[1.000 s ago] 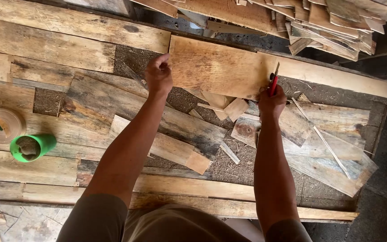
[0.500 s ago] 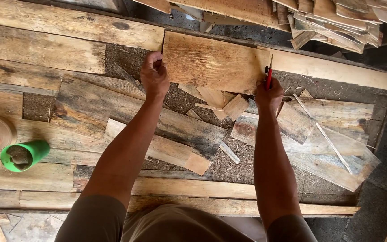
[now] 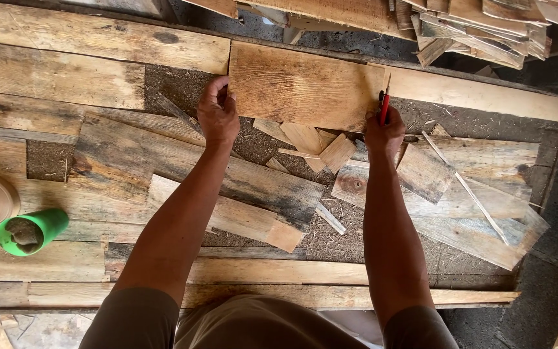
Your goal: Scoring and fitting thin wood panels into a surface on a workbench.
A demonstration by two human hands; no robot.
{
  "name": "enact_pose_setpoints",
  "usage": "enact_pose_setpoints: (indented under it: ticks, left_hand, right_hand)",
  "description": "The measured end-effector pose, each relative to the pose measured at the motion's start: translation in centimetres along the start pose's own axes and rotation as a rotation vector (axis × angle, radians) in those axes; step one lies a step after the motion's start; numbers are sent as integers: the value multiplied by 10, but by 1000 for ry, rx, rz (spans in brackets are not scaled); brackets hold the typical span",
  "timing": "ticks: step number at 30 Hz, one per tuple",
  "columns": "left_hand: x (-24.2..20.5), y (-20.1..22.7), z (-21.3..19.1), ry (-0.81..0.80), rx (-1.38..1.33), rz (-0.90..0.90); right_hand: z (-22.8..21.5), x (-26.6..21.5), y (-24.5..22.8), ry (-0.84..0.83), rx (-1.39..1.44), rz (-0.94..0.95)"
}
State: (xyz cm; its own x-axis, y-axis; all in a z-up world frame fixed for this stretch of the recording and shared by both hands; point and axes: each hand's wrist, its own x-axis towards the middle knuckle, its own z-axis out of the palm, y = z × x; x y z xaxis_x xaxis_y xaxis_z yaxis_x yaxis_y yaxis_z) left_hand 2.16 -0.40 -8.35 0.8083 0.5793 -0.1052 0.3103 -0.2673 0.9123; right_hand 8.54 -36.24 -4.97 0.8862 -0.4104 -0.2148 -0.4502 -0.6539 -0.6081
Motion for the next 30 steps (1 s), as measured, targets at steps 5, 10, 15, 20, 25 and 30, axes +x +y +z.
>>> enact_pose_setpoints:
  ticks: [5, 10, 15, 20, 25, 30]
  left_hand:
    - [-8, -4, -3, -3, 181, 246]
    - [-12, -12, -12, -98, 452, 470]
    - [-16, -13, -18, -259, 547, 511]
    - [-14, -7, -13, -314, 689, 494]
    - [-14, 1, -10, -368, 818, 429]
    - [-13, 5, -9, -364, 907, 452]
  right_hand:
    - [1, -1, -9, -31, 124, 73]
    - [2, 1, -1, -38, 225, 67]
    - [3, 3, 3, -56, 384, 44]
    - [3, 2, -2, -42, 380, 69]
    - [3, 0, -7, -23, 361, 89]
    - [-1, -1, -6, 23, 221, -17]
